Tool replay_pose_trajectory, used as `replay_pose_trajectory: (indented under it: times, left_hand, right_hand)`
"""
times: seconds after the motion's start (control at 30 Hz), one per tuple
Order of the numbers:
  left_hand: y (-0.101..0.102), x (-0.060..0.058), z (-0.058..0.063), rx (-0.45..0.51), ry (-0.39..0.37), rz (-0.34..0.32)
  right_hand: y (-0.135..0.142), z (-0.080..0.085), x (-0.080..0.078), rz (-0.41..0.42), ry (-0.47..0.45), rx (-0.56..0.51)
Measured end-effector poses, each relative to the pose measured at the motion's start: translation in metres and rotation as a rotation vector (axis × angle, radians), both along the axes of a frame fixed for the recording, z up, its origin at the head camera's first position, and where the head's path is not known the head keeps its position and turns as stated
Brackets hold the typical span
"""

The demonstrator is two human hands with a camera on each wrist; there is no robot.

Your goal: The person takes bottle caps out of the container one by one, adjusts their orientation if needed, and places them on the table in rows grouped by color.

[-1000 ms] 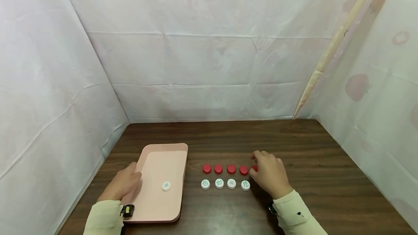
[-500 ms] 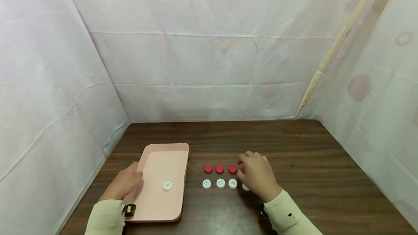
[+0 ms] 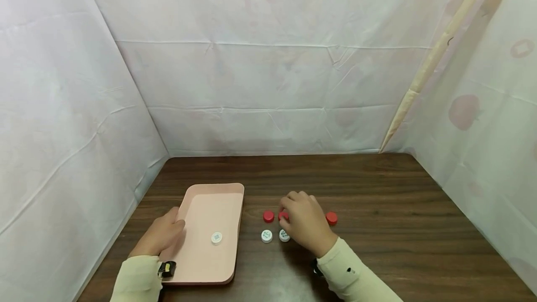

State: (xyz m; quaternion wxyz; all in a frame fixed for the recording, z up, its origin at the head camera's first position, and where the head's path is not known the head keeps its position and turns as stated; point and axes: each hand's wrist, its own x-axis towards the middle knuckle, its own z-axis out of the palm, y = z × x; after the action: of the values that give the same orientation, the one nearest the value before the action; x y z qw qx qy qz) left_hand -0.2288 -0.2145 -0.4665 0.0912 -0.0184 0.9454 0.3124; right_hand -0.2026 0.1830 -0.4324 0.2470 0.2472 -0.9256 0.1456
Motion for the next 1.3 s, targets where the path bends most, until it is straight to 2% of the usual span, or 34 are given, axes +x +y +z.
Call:
replay_pose_trajectory:
  times: [0.17, 0.53, 0.9, 1.13, 1.3]
  left_hand:
    - [0.001, 0.0, 0.001, 0.001, -0.003, 0.003]
    - [0.003, -0.001, 0.0, 0.012, -0.018, 0.014]
    - [0.002, -0.002, -0.001, 0.004, -0.016, 0.006]
    - [0.001, -0.001, 0.002, 0.002, -0.013, -0.006]
    - [0.0, -0.001, -0.001, -0.001, -0.013, 0.006]
  right_hand:
    - [-0.015, 0.001, -0.003, 0.022, 0.0, 0.009]
    - [-0.05, -0.003, -0.009, 0.13, -0.002, 0.031]
    - [-0.082, -0.009, -0.013, 0.179, -0.027, 0.095]
    - [-0.11, -0.013, -0.011, 0.238, -0.096, 0.129]
    - [-0.127, -0.018, -0.01, 0.283, -0.098, 0.179]
